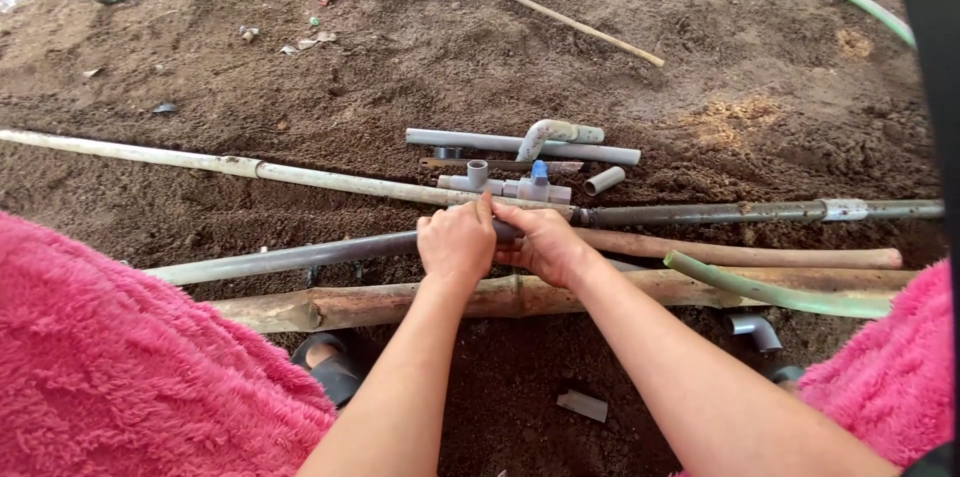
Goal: The person sits on the ground and assembles a plumbing system by connecting various PVC pipes and fittings. They attach a blue valve to a pipe, insert a wooden stick into a fitting, and connect a long green hose to the assembly.
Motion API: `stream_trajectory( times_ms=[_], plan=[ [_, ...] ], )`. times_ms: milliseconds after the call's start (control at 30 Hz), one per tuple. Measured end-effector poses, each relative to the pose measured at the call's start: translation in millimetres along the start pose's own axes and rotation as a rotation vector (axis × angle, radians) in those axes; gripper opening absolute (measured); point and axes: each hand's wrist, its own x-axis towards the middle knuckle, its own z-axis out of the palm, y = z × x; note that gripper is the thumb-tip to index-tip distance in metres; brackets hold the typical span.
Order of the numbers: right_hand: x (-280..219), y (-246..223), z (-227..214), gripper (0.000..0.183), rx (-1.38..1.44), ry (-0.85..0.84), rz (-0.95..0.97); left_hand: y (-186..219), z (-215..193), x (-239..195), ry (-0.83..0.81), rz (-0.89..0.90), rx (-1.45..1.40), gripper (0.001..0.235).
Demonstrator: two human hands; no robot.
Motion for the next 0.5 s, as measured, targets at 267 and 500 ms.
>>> stream_trajectory(
  times_ms=[267, 500],
  plan=[
    [-38, -60, -12, 0.05, -0.763, 0.076, 0.022, 10, -43, 8, -0.159, -0.114, 0.025, 0.075],
    [-22, -114, -121, 0.088, -1.6, 0.72, 0.815, 25, -50, 15, -0.21, -0.132, -0.018, 0.076]
  ],
)
